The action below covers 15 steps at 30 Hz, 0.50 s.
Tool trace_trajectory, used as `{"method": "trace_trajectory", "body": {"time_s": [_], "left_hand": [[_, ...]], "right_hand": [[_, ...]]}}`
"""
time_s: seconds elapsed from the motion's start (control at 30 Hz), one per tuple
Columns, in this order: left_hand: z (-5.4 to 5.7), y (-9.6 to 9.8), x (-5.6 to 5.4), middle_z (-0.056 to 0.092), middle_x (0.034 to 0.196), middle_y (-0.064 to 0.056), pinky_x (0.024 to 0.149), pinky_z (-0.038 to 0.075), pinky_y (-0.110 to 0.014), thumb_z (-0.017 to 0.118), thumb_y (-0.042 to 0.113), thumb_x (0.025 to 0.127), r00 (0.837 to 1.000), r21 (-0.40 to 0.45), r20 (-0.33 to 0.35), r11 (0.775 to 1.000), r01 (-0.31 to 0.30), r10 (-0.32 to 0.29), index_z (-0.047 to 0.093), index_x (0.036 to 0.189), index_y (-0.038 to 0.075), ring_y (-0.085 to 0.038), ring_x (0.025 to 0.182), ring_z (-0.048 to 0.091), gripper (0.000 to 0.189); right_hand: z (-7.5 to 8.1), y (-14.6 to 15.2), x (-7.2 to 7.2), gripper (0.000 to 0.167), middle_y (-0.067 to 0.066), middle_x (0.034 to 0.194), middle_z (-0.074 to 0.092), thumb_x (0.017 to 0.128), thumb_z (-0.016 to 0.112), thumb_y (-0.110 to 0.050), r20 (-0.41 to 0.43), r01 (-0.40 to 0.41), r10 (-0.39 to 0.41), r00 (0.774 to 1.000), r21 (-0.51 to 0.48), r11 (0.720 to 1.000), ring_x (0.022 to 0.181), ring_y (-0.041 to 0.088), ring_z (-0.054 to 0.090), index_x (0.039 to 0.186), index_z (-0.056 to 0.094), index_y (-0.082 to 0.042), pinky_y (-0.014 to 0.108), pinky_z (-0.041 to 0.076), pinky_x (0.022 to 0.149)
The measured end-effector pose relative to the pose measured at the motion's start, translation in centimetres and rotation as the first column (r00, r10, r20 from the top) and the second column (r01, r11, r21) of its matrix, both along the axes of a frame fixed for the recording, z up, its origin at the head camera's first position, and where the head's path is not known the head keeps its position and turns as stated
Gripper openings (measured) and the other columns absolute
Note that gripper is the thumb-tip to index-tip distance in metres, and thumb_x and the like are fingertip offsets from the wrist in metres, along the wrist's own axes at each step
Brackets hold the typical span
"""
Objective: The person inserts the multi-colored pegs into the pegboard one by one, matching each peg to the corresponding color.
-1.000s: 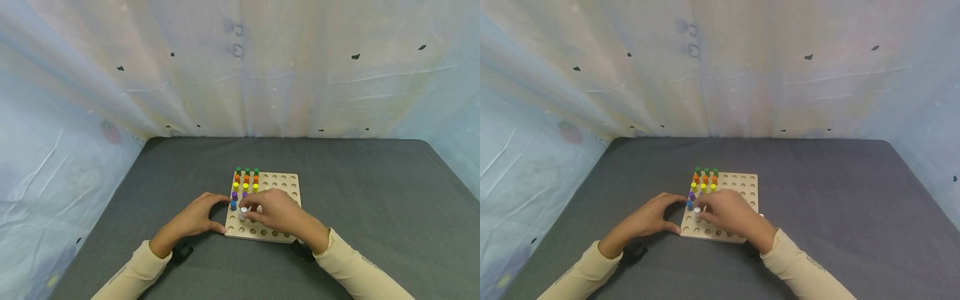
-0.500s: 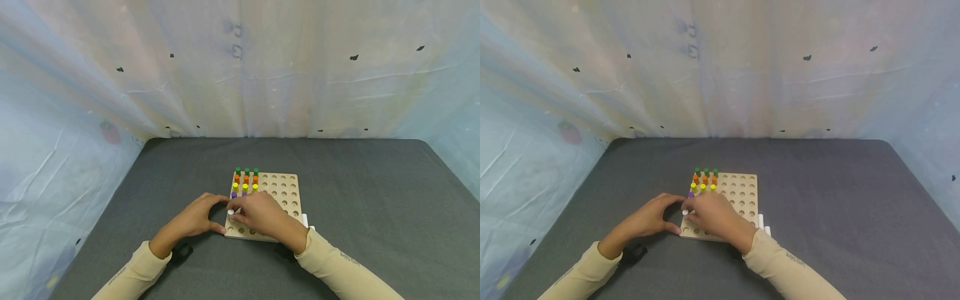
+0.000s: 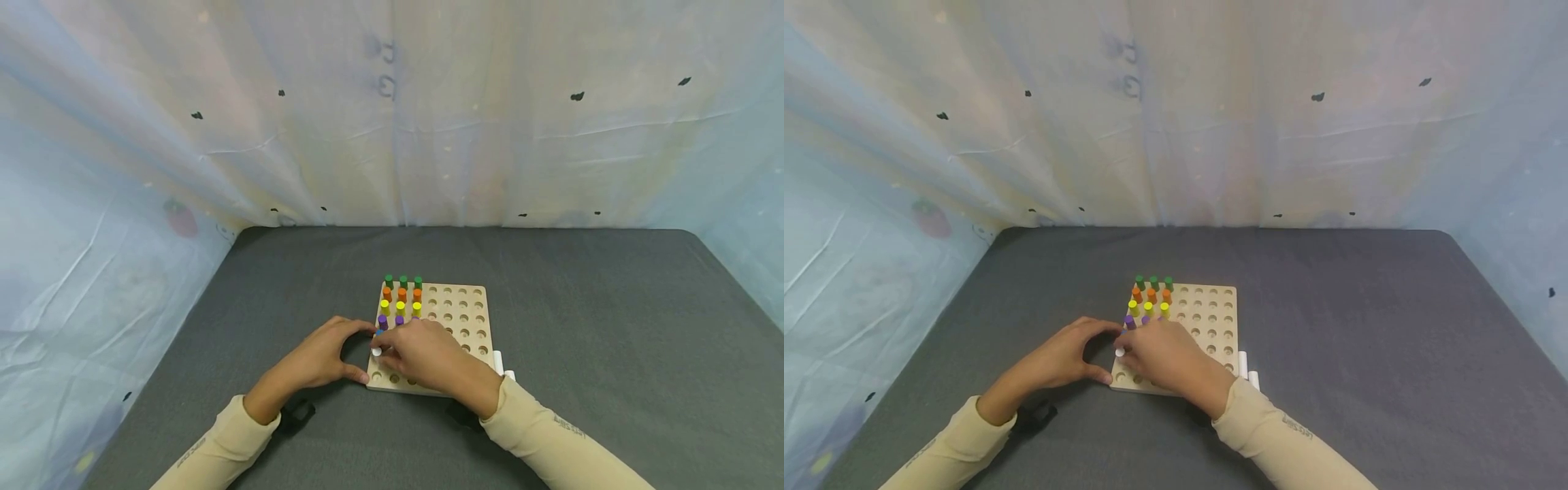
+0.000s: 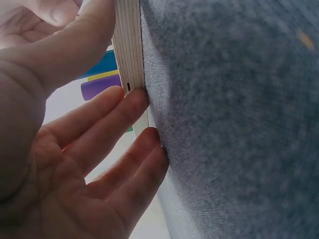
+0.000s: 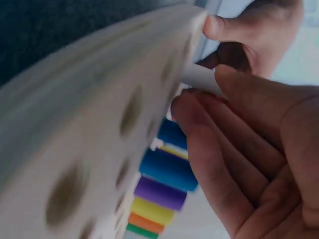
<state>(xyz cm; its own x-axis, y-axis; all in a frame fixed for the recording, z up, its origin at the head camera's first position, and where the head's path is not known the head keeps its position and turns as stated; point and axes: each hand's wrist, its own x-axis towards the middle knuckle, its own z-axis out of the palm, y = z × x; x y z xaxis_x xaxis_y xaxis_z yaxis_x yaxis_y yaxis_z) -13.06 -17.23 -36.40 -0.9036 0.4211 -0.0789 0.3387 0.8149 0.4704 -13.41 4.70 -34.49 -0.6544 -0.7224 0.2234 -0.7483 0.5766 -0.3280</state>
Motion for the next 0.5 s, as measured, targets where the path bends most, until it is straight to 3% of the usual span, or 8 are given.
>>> {"method": "trace_trajectory", "body": {"time_s": [0.13,0.33,0.5], "left_hand": [[0.0,0.1,0.0,0.062,0.135,0.002,0.106,0.044,-0.050,0.091,0.037,0.067,1.000,-0.007,0.013,1.000,-0.024,0.024,0.059,0.136,0.020,-0.022,0.130,0.051,0.079],[0.1,0.0,-0.1,0.060,0.137,0.001,0.108,0.043,-0.050,0.091,0.039,0.067,0.999,-0.019,0.023,0.999,-0.044,0.045,0.059,0.137,0.021,-0.023,0.131,0.050,0.079],[0.1,-0.3,-0.2,0.059,0.138,-0.001,0.109,0.042,-0.050,0.091,0.039,0.067,0.999,-0.022,0.022,0.999,-0.049,0.050,0.059,0.137,0.021,-0.024,0.132,0.050,0.079]], "right_hand": [[0.6,1.7,0.0,0.024,-0.006,0.093,0.077,0.091,0.074,-0.025,0.069,0.003,-0.003,0.998,-0.004,1.000,0.062,0.000,0.060,0.115,0.075,-0.019,0.020,0.047,0.057],[0.9,6.1,0.1,0.023,-0.007,0.097,0.077,0.090,0.075,-0.024,0.112,0.048,-0.044,0.993,-0.040,0.998,0.080,0.002,0.070,0.112,0.076,-0.019,0.019,0.050,0.063],[0.4,10.6,-0.4,0.022,-0.011,0.096,0.075,0.089,0.076,-0.023,0.202,0.092,-0.080,0.976,-0.052,0.994,0.079,-0.001,0.066,0.111,0.075,-0.021,0.019,0.049,0.061]]}}
